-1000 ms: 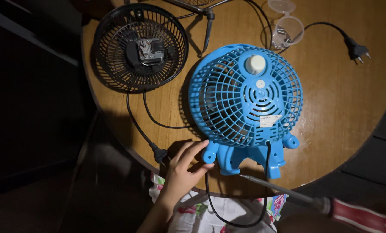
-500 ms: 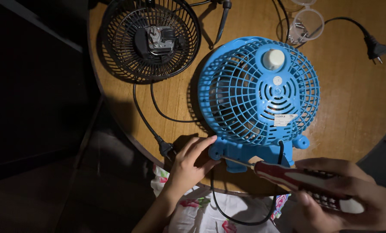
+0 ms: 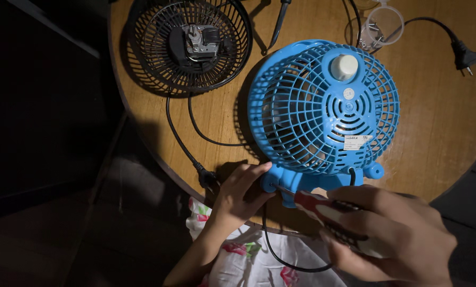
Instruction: The person reassembles a blue electric fan on a round wooden table. They attach the front grille to the fan body, then use a screwdriver to tighten multiple screws around the base and neck of the fan, securing the components together.
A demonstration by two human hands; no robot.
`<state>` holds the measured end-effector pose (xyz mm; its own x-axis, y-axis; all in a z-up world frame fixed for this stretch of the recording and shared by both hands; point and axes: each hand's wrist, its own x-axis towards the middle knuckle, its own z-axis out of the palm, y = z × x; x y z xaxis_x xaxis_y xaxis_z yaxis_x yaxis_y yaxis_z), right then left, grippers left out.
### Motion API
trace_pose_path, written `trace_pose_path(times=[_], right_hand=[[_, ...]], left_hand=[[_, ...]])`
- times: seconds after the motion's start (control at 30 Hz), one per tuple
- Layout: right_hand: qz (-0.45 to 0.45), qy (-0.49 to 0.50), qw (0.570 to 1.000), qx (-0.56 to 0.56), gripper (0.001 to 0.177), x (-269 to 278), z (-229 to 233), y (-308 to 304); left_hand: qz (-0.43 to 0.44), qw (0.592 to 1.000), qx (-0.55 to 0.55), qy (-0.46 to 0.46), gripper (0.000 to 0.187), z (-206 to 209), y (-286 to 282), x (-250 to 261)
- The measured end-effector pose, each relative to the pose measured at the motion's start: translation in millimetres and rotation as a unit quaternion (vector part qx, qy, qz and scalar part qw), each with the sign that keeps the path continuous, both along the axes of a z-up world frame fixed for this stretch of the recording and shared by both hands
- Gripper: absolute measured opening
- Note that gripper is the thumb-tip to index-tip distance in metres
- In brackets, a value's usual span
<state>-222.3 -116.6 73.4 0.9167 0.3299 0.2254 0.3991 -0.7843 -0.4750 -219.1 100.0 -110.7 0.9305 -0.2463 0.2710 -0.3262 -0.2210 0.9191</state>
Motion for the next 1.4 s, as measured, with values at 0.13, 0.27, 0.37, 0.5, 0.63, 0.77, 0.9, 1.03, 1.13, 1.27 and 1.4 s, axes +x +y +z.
trace_pose_path(times=[0.13, 0.27, 0.37, 0.5, 0.63, 0.77, 0.9, 1.03, 1.13, 1.27, 1.4], right_hand=[[0.109, -0.072, 0.991, 0.034, 0.033, 16, 4, 7], [0.225, -0.11, 0.965, 0.079, 0.036, 34, 13, 15], [0.284, -0.093, 0.953, 0.053, 0.032, 41, 21, 19], [0.313, -0.085, 0.946, 0.024, 0.029, 48, 19, 24], [0.321, -0.051, 0.946, 0.01, 0.03, 47, 20, 25], [0.304, -0.063, 0.949, -0.045, 0.036, 41, 27, 27], [0.295, -0.066, 0.949, -0.091, 0.038, 33, 41, 27], [0.288, -0.062, 0.942, -0.161, 0.04, 24, 49, 31], [0.259, -0.126, 0.933, -0.214, 0.04, 23, 46, 38], [0.22, -0.195, 0.908, -0.298, 0.048, 23, 44, 45], [0.132, -0.096, 0.908, -0.386, 0.054, 18, 43, 52]], left_hand=[[-0.002, 1.0, -0.017, -0.025, 0.067, 2, 0, 3], [0.006, 1.0, -0.002, -0.001, 0.067, 3, 0, 3], [0.008, 1.0, -0.012, -0.026, 0.067, 4, 0, 3], [0.003, 0.999, -0.022, -0.031, 0.067, 5, 0, 3], [-0.003, 0.999, -0.023, -0.024, 0.068, 8, 0, 2], [0.001, 1.0, -0.011, -0.002, 0.067, 9, 0, 1], [0.001, 1.0, -0.008, 0.005, 0.066, 7, -1, -1], [0.006, 1.0, -0.014, -0.021, 0.067, 1, -4, -2], [0.024, 0.999, 0.014, -0.017, 0.072, -2, -6, -2], [0.013, 0.998, -0.048, -0.032, 0.081, -1, -7, 0], [0.054, 0.993, -0.088, -0.059, 0.087, 3, -12, -4]])
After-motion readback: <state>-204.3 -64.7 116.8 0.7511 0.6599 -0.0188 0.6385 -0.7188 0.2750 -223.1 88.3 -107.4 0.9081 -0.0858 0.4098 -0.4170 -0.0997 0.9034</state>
